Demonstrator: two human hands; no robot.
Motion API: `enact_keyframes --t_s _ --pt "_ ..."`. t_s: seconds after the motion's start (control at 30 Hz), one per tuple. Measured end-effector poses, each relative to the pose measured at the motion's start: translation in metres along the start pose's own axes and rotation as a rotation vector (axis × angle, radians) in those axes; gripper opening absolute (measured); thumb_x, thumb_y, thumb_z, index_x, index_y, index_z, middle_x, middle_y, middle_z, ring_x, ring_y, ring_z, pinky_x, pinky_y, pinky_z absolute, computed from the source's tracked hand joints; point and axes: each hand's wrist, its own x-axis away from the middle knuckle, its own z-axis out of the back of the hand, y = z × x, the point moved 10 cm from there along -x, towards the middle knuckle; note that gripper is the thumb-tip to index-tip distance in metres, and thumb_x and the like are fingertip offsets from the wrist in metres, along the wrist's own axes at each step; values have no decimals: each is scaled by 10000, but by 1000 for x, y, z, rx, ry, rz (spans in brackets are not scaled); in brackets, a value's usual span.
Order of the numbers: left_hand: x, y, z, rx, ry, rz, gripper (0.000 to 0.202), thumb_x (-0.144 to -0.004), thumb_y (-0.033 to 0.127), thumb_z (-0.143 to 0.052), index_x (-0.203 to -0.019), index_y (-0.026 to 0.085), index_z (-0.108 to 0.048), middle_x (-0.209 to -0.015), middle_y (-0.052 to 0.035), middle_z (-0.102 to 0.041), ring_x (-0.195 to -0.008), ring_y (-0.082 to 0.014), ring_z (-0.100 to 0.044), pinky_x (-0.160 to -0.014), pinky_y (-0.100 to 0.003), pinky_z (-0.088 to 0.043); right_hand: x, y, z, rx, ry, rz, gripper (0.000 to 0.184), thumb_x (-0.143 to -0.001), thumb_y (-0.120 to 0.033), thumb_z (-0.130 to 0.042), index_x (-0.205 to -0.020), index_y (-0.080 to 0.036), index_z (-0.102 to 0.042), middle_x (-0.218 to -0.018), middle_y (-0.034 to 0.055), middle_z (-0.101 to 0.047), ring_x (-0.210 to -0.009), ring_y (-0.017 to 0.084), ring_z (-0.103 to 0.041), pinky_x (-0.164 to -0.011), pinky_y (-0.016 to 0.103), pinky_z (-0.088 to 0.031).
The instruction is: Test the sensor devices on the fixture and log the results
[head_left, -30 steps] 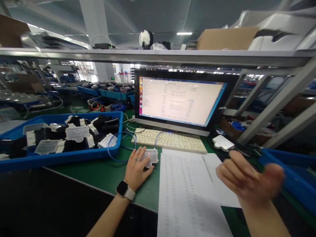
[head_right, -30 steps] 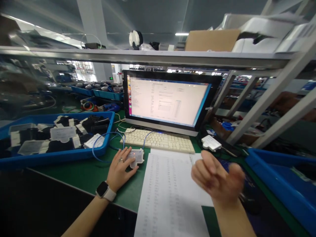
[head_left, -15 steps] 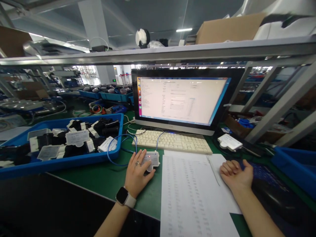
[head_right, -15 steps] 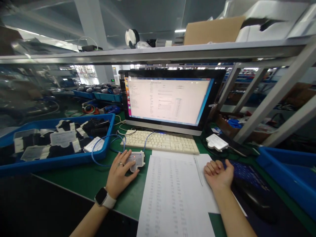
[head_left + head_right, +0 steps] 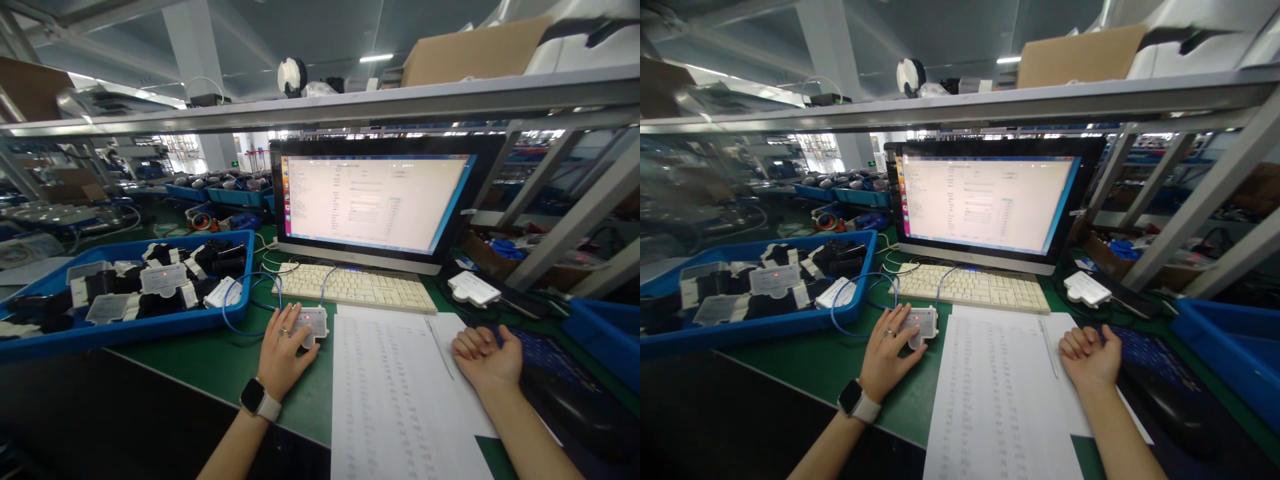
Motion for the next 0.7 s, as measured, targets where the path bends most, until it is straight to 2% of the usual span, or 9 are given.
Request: enact_keyframes --t_s 0.23,0.5,0.6,0.7 --pt "1 -2 -2 38 -4 22 154 -763 264 -648 -895 185 -640 -1291 -155 -525 -1228 -303 -456 -1023 -527 -365 -3 0 2 0 -49 2 332 -851 -286 -307 -534 -208 -246 -393 -66 -223 -296 84 -223 -296 229 -164" --pt "2 -2 -3 35 -17 28 154 -768 274 -643 -895 187 -642 -1298 -147 -520 -1234 -297 -450 -1034 -514 -352 -4 2 3 8 -47 -11 332 -857 -293 -312 -542 -205 -254 -407 -67 -222 -305 82 -220 -306 232 -164" --pt "0 -2 3 33 -3 32 170 -766 304 -646 -891 189 -648 -1332 -149 -485 -1255 -308 -421 -1040 -527 -327 -5 1 3 13 -43 -6 339 -859 -295 -309 -537 -203 -255 -405 -63 -221 -309 83 -218 -305 231 -164" --pt "-3 0 14 13 59 26 200 -757 341 -651 -896 198 -657 -1354 -141 -462 -1275 -327 -388 -1049 -559 -279 -5 1 4 16 -32 -4 340 -859 -298 -310 -537 -204 -261 -404 -65 -216 -309 82 -209 -304 228 -165"
